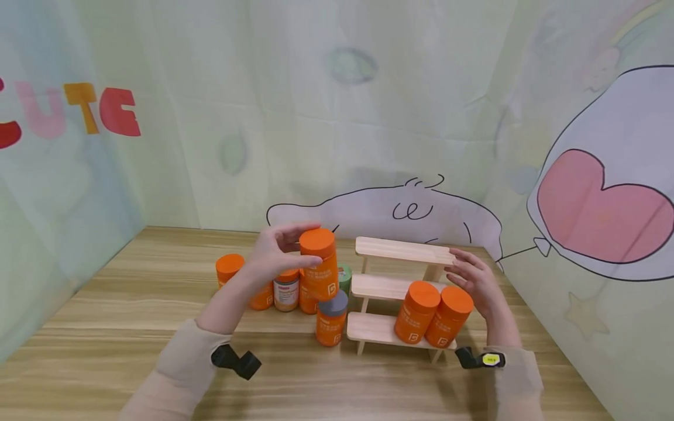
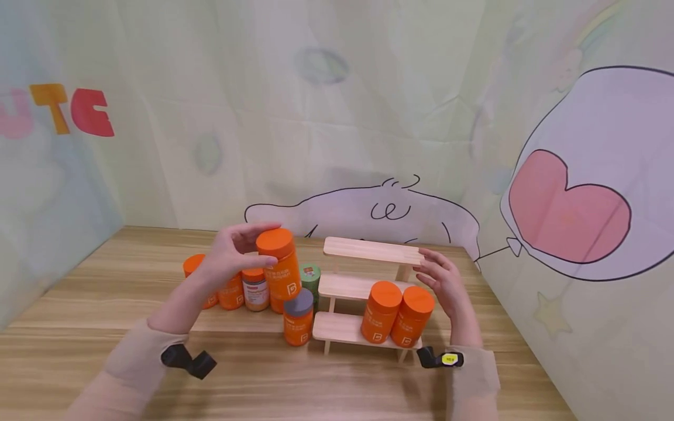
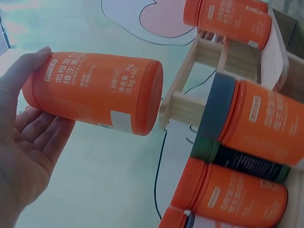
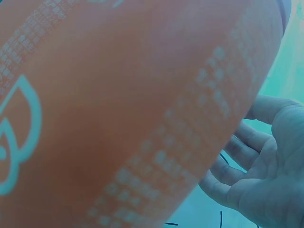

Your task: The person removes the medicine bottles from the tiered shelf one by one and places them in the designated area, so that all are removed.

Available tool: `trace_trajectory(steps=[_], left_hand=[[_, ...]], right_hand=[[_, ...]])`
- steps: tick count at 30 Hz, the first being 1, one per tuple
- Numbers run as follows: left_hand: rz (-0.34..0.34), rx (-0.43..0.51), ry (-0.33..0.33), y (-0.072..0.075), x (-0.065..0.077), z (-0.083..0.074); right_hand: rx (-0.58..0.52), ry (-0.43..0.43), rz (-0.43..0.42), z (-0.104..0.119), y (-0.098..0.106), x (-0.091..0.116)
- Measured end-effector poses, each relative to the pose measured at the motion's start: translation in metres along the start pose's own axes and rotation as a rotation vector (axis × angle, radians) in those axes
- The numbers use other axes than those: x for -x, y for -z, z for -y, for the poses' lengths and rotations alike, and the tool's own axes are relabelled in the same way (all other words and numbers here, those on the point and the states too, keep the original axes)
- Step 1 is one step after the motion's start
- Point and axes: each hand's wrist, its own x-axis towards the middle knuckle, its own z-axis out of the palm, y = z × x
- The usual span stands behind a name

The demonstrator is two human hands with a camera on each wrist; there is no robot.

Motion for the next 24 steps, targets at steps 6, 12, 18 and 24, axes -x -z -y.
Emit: trace_trajectory(steps=[6,12,18,24], left_hand=[[-0.027,-0.047,0.021,0.020,0.007,0.004],[0.006,-0.089,0.047,0.032,0.013,0.011],[0.113,-0.171,0.107,0.035,0.016,0.023],[0.173,-0.183,0.145,0.031,0.019,0.036]], right_hand=[[0.001,-0.001,-0.002,-0.001,0.000,0.000],[0.004,-0.003,0.001,0.000,0.001,0.000],[0.002,-0.001,0.006,0.001,0.001,0.001],[-0.002,-0.006,0.008,0.002,0.000,0.001]])
